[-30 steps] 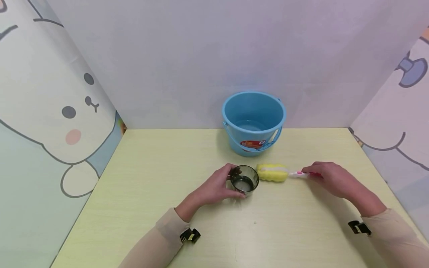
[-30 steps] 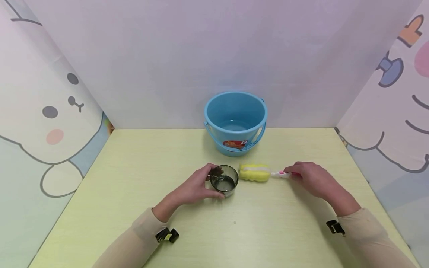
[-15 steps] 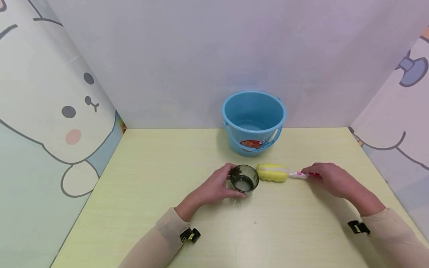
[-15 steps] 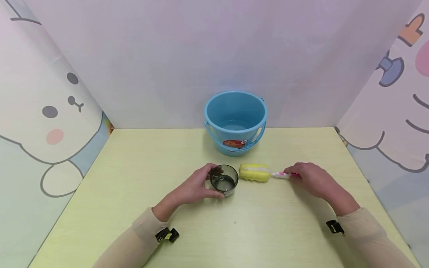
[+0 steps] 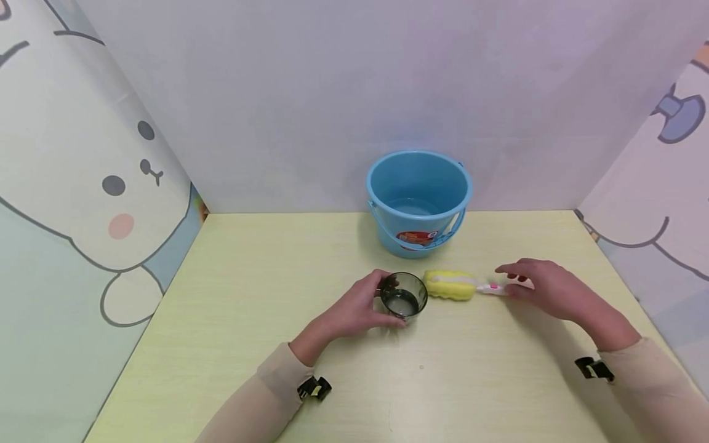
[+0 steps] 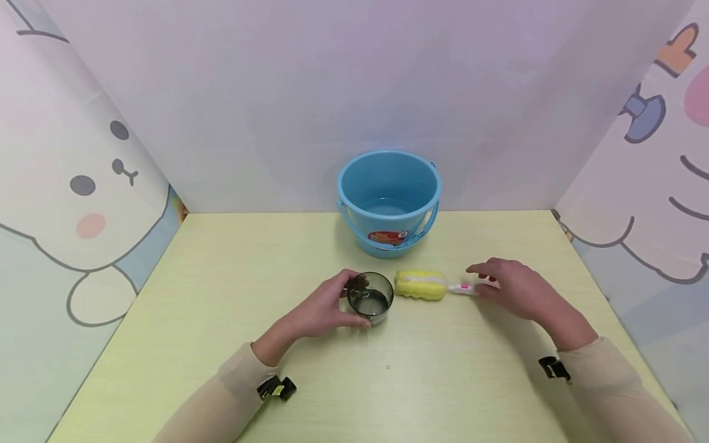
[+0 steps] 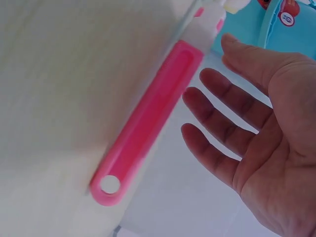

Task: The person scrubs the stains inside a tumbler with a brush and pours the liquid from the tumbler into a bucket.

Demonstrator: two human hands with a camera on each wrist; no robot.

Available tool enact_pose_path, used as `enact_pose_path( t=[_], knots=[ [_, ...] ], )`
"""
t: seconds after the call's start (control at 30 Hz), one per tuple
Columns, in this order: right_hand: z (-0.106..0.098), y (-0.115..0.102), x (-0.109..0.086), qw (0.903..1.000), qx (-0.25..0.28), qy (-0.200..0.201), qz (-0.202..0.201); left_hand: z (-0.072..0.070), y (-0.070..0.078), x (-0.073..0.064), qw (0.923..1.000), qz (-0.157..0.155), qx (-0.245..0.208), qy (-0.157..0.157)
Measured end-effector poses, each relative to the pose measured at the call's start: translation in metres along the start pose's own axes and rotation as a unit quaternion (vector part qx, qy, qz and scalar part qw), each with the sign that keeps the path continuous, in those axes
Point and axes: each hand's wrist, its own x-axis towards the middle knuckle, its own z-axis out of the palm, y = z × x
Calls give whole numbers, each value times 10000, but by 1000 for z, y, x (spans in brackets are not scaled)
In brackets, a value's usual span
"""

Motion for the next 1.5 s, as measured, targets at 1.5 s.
enact_pose_path(
  t=[1.5],
  knots=[
    [-96,-31,106,9327,3126,370,1759,0,-2,0,10000,-16,-90,3]
  ],
)
